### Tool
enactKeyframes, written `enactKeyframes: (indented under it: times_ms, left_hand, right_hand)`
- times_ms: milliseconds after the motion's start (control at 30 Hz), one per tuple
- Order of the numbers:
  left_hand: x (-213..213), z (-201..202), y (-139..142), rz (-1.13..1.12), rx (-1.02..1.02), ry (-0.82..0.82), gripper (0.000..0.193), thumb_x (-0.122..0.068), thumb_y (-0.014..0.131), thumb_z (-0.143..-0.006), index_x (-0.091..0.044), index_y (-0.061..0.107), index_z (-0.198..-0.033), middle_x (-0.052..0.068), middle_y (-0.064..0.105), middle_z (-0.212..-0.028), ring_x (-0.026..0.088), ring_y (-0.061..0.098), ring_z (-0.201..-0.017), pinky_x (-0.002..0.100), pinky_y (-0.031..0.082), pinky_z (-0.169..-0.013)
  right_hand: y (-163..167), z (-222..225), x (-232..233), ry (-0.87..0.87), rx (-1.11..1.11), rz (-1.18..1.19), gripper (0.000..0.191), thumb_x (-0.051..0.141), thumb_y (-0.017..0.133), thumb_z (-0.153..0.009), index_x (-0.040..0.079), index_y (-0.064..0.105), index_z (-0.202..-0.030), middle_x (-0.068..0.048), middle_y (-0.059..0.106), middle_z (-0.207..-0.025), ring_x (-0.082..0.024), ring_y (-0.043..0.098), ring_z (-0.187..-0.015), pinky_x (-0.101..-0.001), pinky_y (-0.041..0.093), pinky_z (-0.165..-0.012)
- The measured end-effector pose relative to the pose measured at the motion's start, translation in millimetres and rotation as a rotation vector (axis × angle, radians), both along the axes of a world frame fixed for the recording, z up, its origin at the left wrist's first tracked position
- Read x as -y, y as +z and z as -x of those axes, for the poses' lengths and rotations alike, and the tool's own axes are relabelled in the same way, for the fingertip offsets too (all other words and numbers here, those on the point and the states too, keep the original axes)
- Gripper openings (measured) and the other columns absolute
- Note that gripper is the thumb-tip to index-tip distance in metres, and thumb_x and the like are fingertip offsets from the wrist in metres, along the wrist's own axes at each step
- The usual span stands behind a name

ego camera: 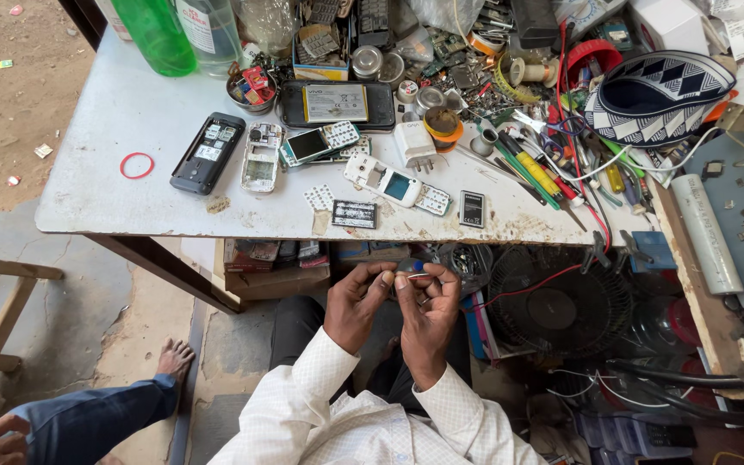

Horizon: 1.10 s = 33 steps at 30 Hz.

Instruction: The person uses a small tool to work on a tiny component held in both hands, then picks up a black mobile phone, inserts a battery, and connects a charging cable to test the device.

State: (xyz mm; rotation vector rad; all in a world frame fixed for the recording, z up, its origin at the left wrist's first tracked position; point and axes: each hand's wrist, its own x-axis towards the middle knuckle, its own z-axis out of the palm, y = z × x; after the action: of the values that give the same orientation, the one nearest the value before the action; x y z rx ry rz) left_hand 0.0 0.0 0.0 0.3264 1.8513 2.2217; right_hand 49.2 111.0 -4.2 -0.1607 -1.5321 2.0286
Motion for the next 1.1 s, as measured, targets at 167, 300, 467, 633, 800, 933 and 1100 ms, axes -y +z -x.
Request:
enactKeyframes:
  times_ms: [167, 300, 467, 633, 800, 933, 1100]
  left_hand:
    - [1.5, 2.2, -2.1, -0.012, -0.036, -0.003, 0.032, -0.021, 0.066, -0.1, 0.001, 0.071, -0.122, 0.01, 0.08, -0.105, 0.012, 0.072, -0.092, 0.028, 0.06, -0.079]
    - [2.8, 2.5, -6.3, -0.064, -0.042, -0.014, 0.032, -0.021, 0.067, -0.101, 0.002, 0.071, -0.122, 0.009, 0.079, -0.105, 0.011, 0.071, -0.093, 0.028, 0.06, -0.081]
    - [6.4, -3.1, -4.3, -0.048, -0.057, -0.001, 0.031, -0.02, 0.066, -0.102, 0.002, 0.071, -0.122, 0.008, 0.078, -0.105, 0.01, 0.07, -0.092, 0.028, 0.06, -0.08]
    - [13.5, -10.9, -9.6, 0.002, -0.09, 0.018, 0.03, -0.02, 0.066, -0.101, 0.001, 0.071, -0.122, 0.008, 0.079, -0.102, 0.01, 0.071, -0.09, 0.027, 0.059, -0.078]
    - [17.0, -10.6, -11.9, -0.005, -0.082, 0.002, 0.031, -0.021, 0.066, -0.101, 0.001, 0.071, -0.123, 0.008, 0.078, -0.104, 0.009, 0.071, -0.091, 0.026, 0.059, -0.079]
    - [19.5, -10.9, -13.5, -0.005, -0.095, 0.004, 0.031, -0.021, 0.066, -0.102, 0.001, 0.071, -0.123, 0.008, 0.078, -0.103, 0.009, 0.07, -0.092, 0.026, 0.058, -0.08]
    - [22.4, -11.5, -17.8, 0.01, -0.099, 0.01, 0.032, -0.021, 0.066, -0.101, 0.001, 0.071, -0.124, 0.007, 0.078, -0.103, 0.008, 0.069, -0.091, 0.025, 0.058, -0.079]
  right_hand:
    - [2.6, -0.6, 1.4, 0.005, -0.009, -0.009, 0.039, 0.003, 0.07, -0.098, 0.004, 0.047, -0.129, -0.008, 0.063, -0.106, -0.01, 0.062, -0.096, -0.0231, 0.054, -0.084]
    - [0.3, -1.1, 2.3, 0.003, -0.017, -0.007, 0.039, 0.002, 0.07, -0.099, 0.004, 0.047, -0.13, -0.007, 0.061, -0.107, -0.009, 0.061, -0.096, -0.0221, 0.053, -0.084]
    - [1.3, -5.7, 4.6, 0.005, -0.007, -0.007, 0.039, 0.003, 0.07, -0.099, 0.005, 0.047, -0.13, -0.008, 0.063, -0.107, -0.01, 0.061, -0.095, -0.0225, 0.053, -0.085]
    - [-7.3, -12.3, 10.8, 0.012, -0.013, -0.016, 0.039, 0.003, 0.071, -0.099, 0.005, 0.046, -0.13, -0.008, 0.064, -0.108, -0.01, 0.063, -0.097, -0.0229, 0.054, -0.087]
    - [-10.3, -13.0, 11.9, 0.024, -0.006, 0.009, 0.04, 0.003, 0.071, -0.1, 0.005, 0.046, -0.131, -0.009, 0.065, -0.108, -0.01, 0.063, -0.097, -0.0232, 0.054, -0.086]
    - [-12.1, -14.0, 14.3, 0.03, -0.005, 0.0, 0.04, 0.004, 0.07, -0.1, 0.005, 0.046, -0.131, -0.01, 0.066, -0.109, -0.011, 0.064, -0.098, -0.0239, 0.055, -0.087]
    - [-15.8, -13.0, 16.9, 0.031, -0.011, -0.01, 0.04, 0.004, 0.071, -0.1, 0.005, 0.045, -0.131, -0.01, 0.066, -0.108, -0.011, 0.064, -0.097, -0.0234, 0.055, -0.086]
